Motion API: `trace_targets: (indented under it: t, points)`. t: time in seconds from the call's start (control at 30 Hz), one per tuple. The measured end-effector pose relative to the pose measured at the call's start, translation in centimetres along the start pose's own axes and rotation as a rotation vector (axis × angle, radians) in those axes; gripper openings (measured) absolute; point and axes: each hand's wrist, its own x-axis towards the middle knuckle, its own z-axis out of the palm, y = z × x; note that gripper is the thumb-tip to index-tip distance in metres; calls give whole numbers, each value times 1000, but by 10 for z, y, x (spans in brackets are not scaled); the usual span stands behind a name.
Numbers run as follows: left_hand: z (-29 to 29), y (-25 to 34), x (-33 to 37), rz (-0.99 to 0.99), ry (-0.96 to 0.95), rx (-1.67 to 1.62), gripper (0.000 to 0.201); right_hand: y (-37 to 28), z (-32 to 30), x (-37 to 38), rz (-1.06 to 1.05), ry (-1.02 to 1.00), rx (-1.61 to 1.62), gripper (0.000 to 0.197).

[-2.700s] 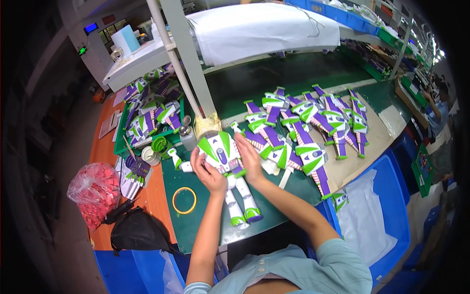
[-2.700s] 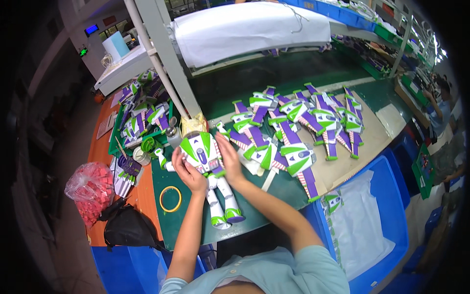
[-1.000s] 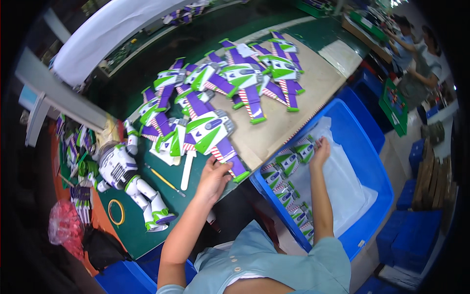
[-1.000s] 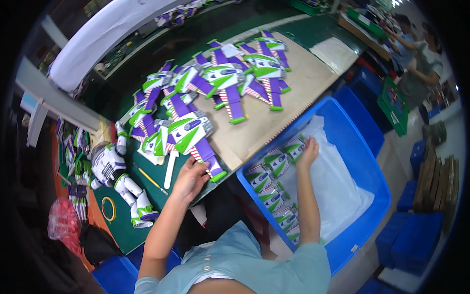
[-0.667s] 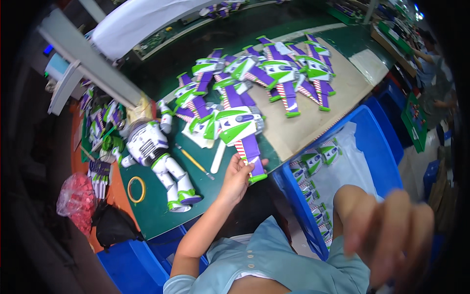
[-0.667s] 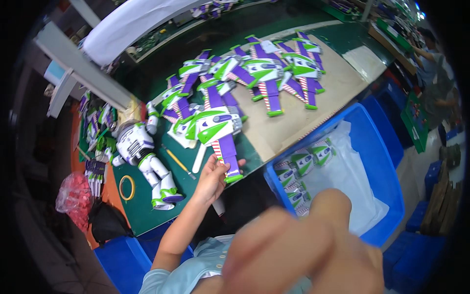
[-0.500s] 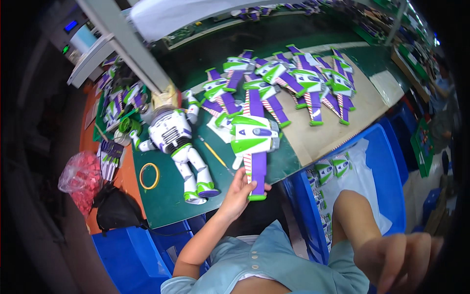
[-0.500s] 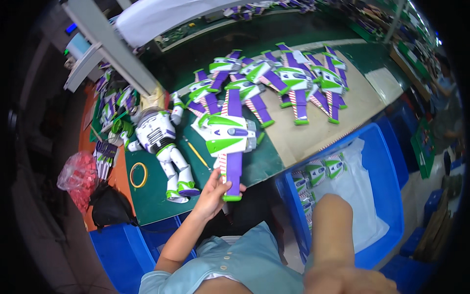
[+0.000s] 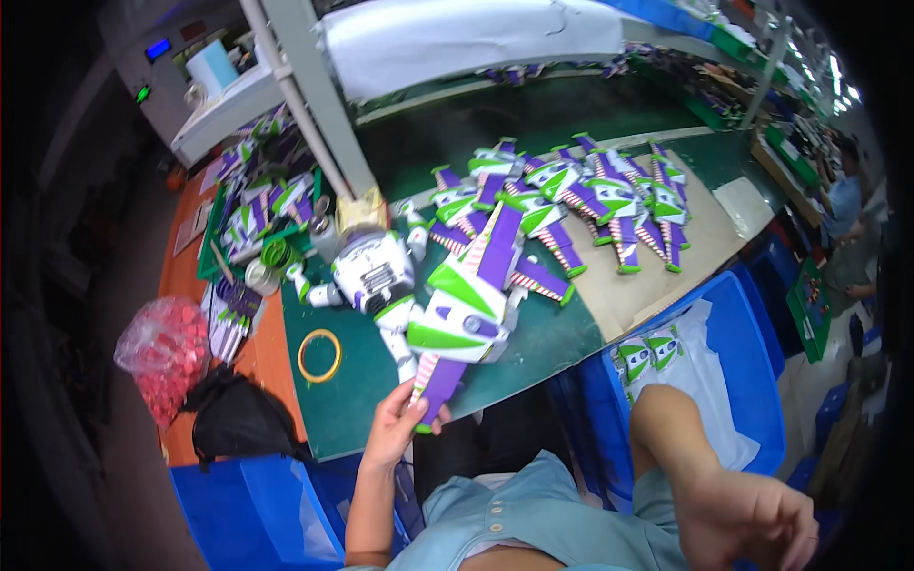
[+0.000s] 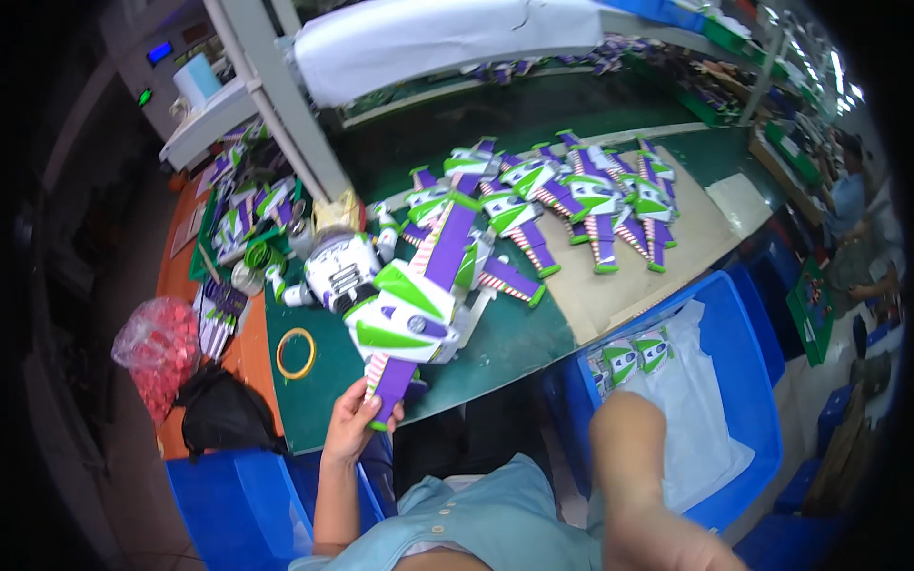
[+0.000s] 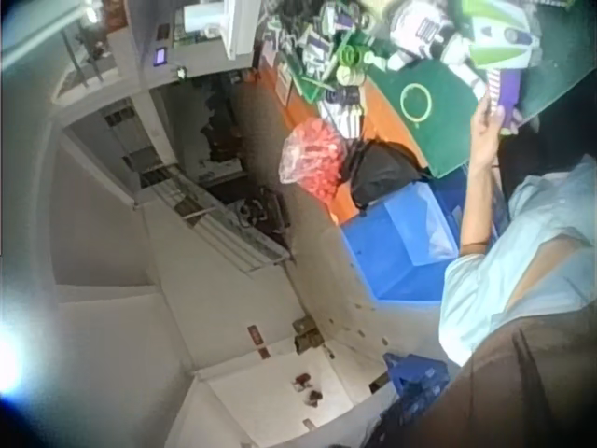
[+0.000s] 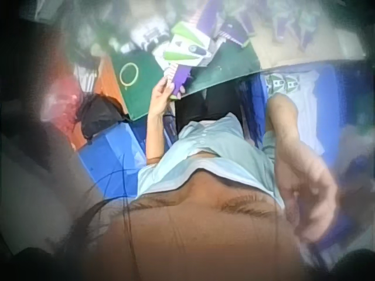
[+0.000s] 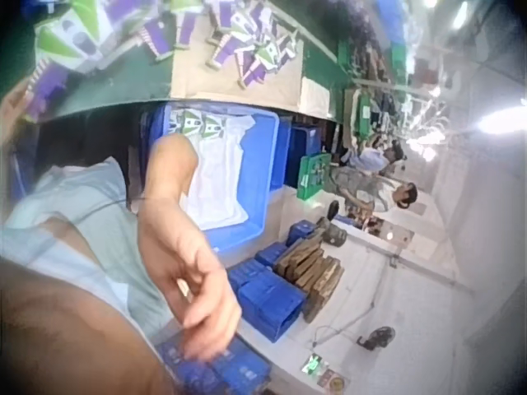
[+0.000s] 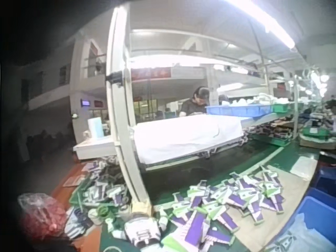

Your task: The person assembles toy jetpacks by attaching them onto a toy figure body on the workbench, folding their wings inward by hand, and placing the folded components into a blue bin.

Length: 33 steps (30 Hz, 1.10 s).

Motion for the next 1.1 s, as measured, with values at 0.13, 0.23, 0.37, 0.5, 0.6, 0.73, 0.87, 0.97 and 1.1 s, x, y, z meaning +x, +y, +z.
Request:
trace_targets:
  t: [0.13, 0.23, 0.37, 0.5, 0.6, 0.73, 0.87, 0.97, 1.1]
  points:
    - [-12, 11, -9, 40, 43, 132, 31, 4, -76, -89, 394, -78, -1255, 22]
    - [-24, 2, -8, 88, 98, 147, 27, 80, -128, -153, 1072, -377, -1313, 36]
    - [-35, -6, -1, 258, 246, 117, 30, 68, -128, -187, 1570, -121, -898, 35]
    - [-75, -18, 31, 272, 250, 216, 31, 57, -105, -204, 1341, -182, -997, 35]
    - [-70, 4, 38, 336, 413, 658, 34, 44, -126, -191, 1333, -303, -1041, 29]
    - [-48, 31, 27, 375, 424, 679, 33, 57, -103, -170, 1277, -709, -427, 57]
    - [-35, 29, 37, 549, 293, 1205, 54, 62, -79, -167, 1573, -921, -143, 53]
    - [8, 22, 42, 457, 230, 686, 60, 46, -49, -206, 1473, -389, -21, 42]
    - [43, 3, 48, 397, 125, 4, 69, 36, -25, -219, 1718, 45, 7, 34]
